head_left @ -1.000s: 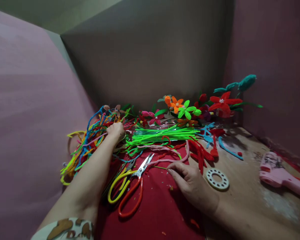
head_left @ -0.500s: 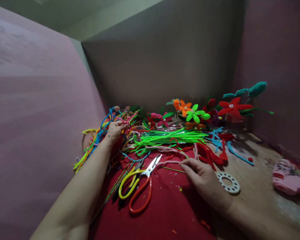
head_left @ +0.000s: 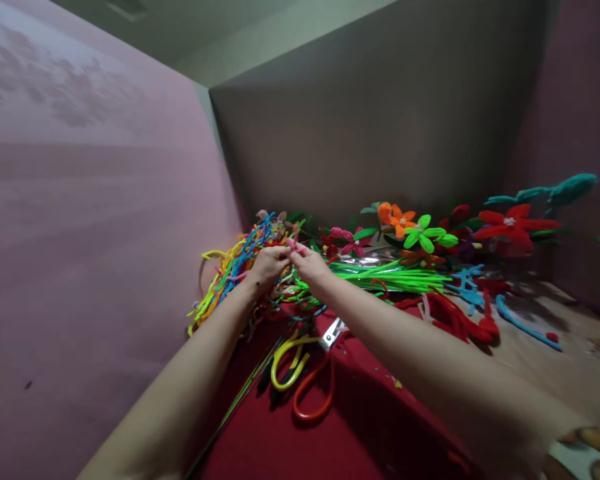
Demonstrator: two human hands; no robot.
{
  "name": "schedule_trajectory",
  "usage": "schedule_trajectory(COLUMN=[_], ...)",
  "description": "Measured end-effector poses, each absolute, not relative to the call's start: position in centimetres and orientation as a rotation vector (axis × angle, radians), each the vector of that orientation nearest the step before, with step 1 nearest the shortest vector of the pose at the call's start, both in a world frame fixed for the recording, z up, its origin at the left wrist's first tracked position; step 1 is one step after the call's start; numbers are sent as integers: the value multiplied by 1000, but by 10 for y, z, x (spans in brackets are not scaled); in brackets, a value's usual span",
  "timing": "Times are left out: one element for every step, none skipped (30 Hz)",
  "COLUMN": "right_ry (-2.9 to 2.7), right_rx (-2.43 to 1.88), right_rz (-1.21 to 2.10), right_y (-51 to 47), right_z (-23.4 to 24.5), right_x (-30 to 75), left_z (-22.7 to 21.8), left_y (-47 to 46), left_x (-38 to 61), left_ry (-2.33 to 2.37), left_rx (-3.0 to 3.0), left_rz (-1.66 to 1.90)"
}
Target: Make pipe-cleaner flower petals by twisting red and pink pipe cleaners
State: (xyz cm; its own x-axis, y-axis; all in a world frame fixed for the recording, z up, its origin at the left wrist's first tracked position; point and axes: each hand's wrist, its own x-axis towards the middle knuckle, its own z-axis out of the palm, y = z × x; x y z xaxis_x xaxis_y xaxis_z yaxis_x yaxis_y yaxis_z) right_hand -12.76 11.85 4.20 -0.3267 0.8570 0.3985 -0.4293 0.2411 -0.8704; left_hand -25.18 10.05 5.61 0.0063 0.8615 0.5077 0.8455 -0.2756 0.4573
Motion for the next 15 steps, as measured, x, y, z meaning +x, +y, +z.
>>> schedule_trajectory(right_ry=[-1324, -1312, -1297, -1280, -1255, -1229, -1200, -1174, -1139, -1074, -1019, -999, -979, -955, -939], right_rx=[-445, -448, -455, -469, -485, -498, -503, -501, -487, -435, -388, -334, -279, -226, -209], right_rz=[1384, 1382, 1378, 1364, 1345, 1322, 1298, 1274, 1249, 1240, 1234, 1228, 1239, 1255, 1243], right_y=[122, 125, 128, 129, 130, 131, 130, 128, 125, 121, 115, 110, 104, 99, 94], right_z=[42, 42, 43, 44, 47, 52, 57, 65, 73, 81, 90, 97, 103, 107, 110], right_x=[-138, -145, -149, -150, -148, -143, -136, -127, -116, -104, -89, -74, -59, -43, -29], left_z=[56, 56, 56, 55, 54, 52, 50, 47, 45, 42, 40, 38, 36, 36, 35], left_y=[100, 99, 99, 99, 99, 99, 99, 98, 97, 96, 95, 94, 93, 93, 93], left_x=[-251, -250, -250, -251, -252, -254, -257, -260, -265, -270, -275, -280, -285, -289, -291], left_ry=[1919, 1967, 2018, 2070, 2121, 2166, 2204, 2235, 2259, 2279, 2297, 2317, 2335, 2346, 2354], left_rx=[2232, 2245, 2255, 2261, 2266, 2269, 2271, 2271, 2267, 2257, 2243, 2221, 2195, 2173, 2154], left_rz=[1110, 1077, 1043, 1007, 966, 922, 874, 825, 776, 730, 685, 645, 608, 577, 558])
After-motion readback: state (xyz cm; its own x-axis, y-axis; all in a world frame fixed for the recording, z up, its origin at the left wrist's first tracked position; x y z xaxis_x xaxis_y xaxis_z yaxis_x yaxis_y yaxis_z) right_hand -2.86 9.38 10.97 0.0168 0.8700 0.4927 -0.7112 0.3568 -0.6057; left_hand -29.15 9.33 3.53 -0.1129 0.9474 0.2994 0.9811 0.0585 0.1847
